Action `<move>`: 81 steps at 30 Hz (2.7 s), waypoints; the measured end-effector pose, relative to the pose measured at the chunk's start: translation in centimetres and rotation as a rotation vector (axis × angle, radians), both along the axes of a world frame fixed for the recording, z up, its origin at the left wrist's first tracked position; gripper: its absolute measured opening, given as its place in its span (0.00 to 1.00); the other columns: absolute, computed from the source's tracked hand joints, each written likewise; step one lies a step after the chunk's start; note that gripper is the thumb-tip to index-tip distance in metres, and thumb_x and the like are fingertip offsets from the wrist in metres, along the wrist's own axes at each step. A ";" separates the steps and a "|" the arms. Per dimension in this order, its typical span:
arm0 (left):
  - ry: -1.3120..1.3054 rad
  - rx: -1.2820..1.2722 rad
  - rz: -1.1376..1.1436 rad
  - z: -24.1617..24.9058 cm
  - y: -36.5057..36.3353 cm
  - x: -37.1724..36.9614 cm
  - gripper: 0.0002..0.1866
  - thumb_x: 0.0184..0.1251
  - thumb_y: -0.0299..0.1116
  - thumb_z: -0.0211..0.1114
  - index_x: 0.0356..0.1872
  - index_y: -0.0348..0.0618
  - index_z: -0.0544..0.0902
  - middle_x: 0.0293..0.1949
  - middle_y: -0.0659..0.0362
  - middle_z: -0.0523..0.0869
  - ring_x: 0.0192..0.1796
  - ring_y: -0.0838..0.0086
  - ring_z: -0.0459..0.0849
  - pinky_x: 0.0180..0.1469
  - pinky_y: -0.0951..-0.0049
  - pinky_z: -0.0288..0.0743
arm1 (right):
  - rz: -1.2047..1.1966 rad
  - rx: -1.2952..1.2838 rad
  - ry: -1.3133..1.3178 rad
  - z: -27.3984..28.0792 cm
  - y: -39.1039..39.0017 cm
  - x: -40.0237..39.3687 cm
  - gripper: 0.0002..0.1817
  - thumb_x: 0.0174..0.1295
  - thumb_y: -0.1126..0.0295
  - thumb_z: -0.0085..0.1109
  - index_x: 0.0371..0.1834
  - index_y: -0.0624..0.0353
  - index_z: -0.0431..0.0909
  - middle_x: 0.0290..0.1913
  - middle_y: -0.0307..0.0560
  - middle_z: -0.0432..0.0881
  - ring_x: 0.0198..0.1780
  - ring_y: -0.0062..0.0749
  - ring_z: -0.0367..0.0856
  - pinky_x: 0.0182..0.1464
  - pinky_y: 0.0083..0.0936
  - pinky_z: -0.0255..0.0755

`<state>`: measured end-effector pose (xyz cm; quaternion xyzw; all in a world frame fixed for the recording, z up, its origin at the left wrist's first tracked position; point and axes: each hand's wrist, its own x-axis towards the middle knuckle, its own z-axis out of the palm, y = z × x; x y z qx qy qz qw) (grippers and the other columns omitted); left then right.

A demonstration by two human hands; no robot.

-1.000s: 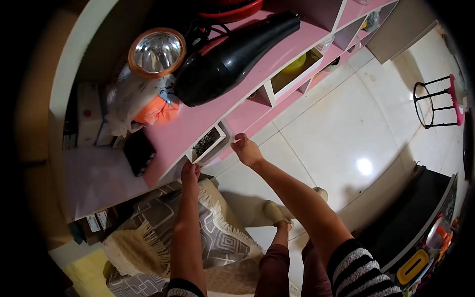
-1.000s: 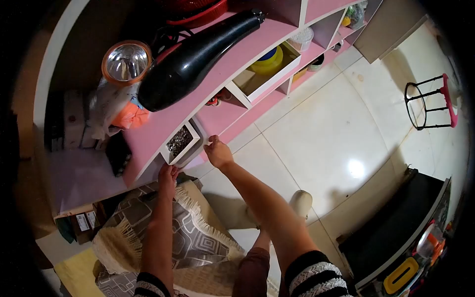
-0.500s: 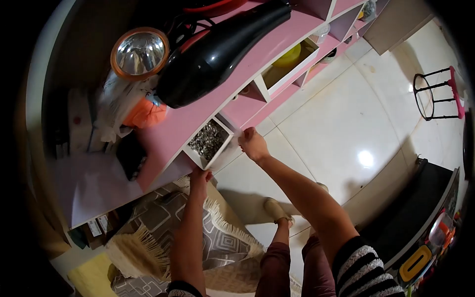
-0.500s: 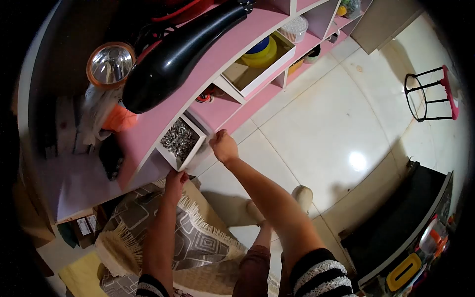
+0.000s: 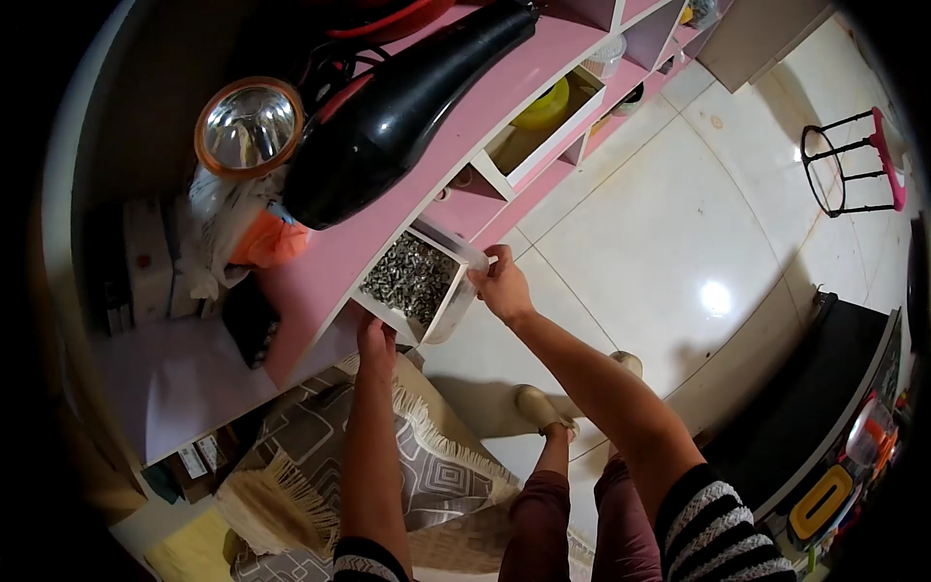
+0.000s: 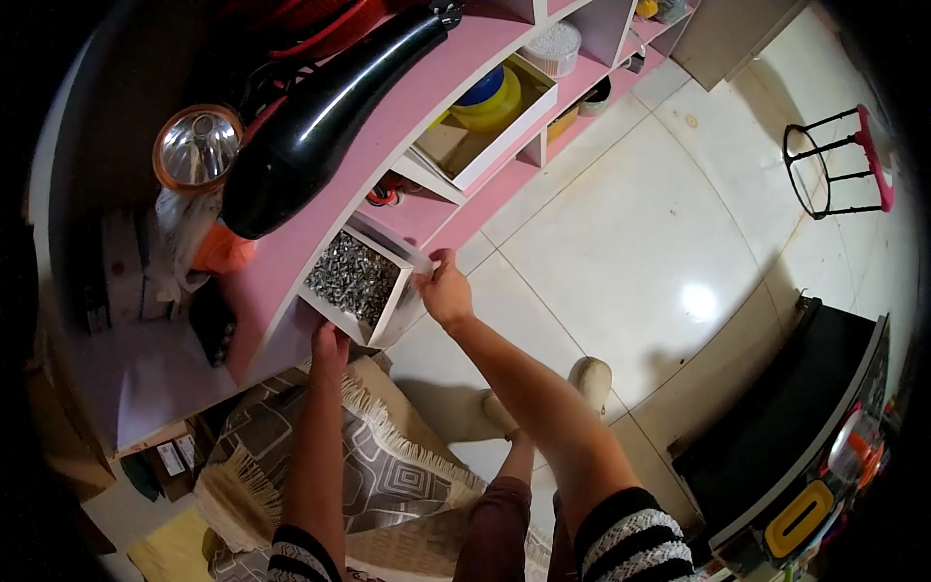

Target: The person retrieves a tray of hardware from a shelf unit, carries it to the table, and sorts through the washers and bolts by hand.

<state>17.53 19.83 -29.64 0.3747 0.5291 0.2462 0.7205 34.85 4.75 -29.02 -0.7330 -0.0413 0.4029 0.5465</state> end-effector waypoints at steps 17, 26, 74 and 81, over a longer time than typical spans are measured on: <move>0.246 -0.225 -0.073 5.8 -11.4 -1.7 0.15 0.55 0.26 0.56 0.45 0.47 0.68 0.26 0.66 0.71 0.24 0.83 0.68 0.23 0.81 0.61 | 0.268 -0.017 -0.249 5.1 -12.7 -0.4 0.24 0.44 0.72 0.51 0.50 0.51 0.66 0.25 0.52 0.74 0.29 0.43 0.74 0.34 0.32 0.67; 0.202 -0.256 -0.371 9.1 -19.4 -6.6 0.22 0.49 0.22 0.58 0.48 0.42 0.67 0.40 0.61 0.74 0.40 0.73 0.75 0.37 0.75 0.73 | 0.237 -0.073 -0.056 11.2 -22.7 -2.7 0.24 0.48 0.74 0.51 0.53 0.55 0.64 0.27 0.48 0.74 0.28 0.29 0.72 0.34 0.24 0.67; -0.052 0.047 -1.409 37.2 -45.8 33.3 0.24 0.40 0.13 0.55 0.45 0.37 0.69 0.39 0.58 0.77 0.39 0.72 0.77 0.35 0.74 0.73 | -0.973 0.200 -0.010 37.3 -56.2 8.2 0.20 0.51 0.79 0.53 0.50 0.59 0.67 0.27 0.38 0.73 0.26 0.18 0.70 0.27 0.15 0.66; -0.120 0.030 -1.649 38.5 -50.2 46.0 0.23 0.39 0.13 0.54 0.43 0.37 0.70 0.38 0.58 0.77 0.38 0.73 0.77 0.35 0.75 0.73 | -1.232 0.222 -0.084 39.1 -57.6 15.4 0.21 0.50 0.81 0.52 0.50 0.59 0.67 0.27 0.38 0.74 0.24 0.16 0.70 0.26 0.13 0.66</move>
